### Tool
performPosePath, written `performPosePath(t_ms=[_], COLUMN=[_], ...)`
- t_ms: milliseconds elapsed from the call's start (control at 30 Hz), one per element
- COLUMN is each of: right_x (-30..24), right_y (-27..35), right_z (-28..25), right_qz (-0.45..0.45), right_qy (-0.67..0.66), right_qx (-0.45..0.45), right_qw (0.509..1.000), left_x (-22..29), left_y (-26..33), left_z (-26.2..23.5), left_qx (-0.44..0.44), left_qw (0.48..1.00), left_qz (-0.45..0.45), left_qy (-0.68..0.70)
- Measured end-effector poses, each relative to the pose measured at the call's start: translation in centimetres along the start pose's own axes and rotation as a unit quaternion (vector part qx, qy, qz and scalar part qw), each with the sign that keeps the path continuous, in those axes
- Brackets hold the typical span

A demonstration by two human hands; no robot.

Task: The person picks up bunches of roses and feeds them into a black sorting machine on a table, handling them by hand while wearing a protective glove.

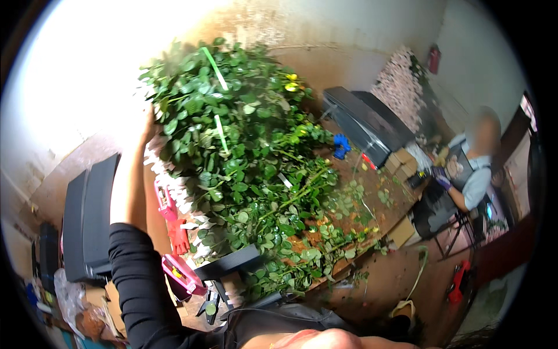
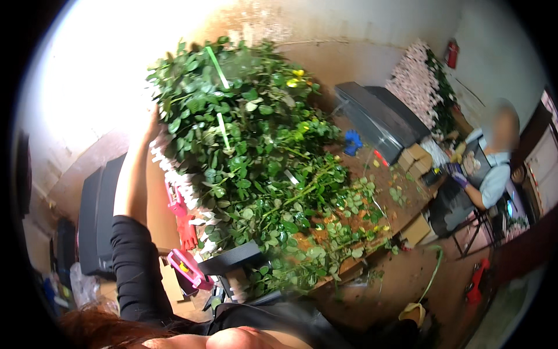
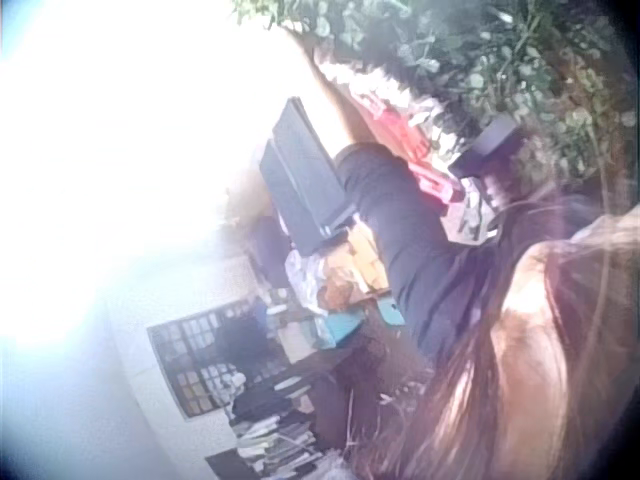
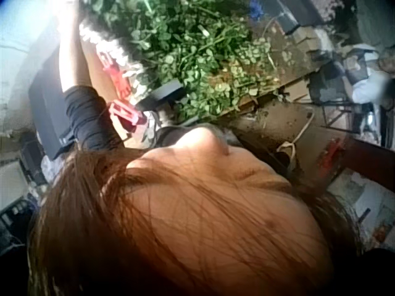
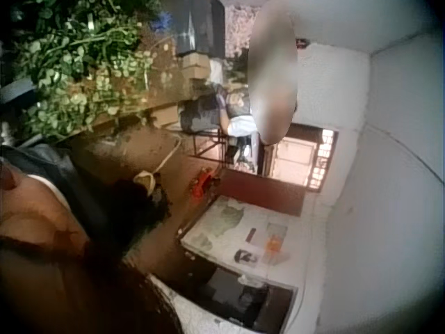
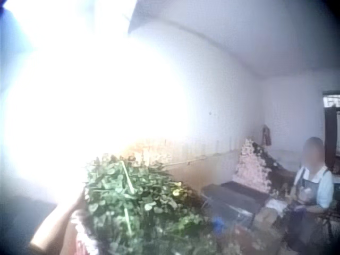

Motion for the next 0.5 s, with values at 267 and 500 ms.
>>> performPosePath(t_ms=[267, 500], right_x=[-17.3, -23.5], right_y=[-9.7, -1.2], right_z=[6.8, -2.3], right_qz=[-0.360, -0.287], right_qy=[0.080, -0.169], right_qx=[0.086, -0.006], right_qw=[0.925, 0.943], left_x=[-0.9, -2.5], left_y=[-1.8, -0.4], left_z=[3.1, -0.3], left_qx=[-0.012, -0.012], left_qw=[0.997, 0.971], left_qz=[0.041, 0.165], left_qy=[0.070, 0.170])
Point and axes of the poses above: each hand's wrist, its own y-axis away from the middle knuckle, its own z-axis out of the palm, x = y × z, the point moved 10 cm from there along -y, towards the middle knuckle, and after that the axes turned 10 degrees about -z, right-handed, at the moved point
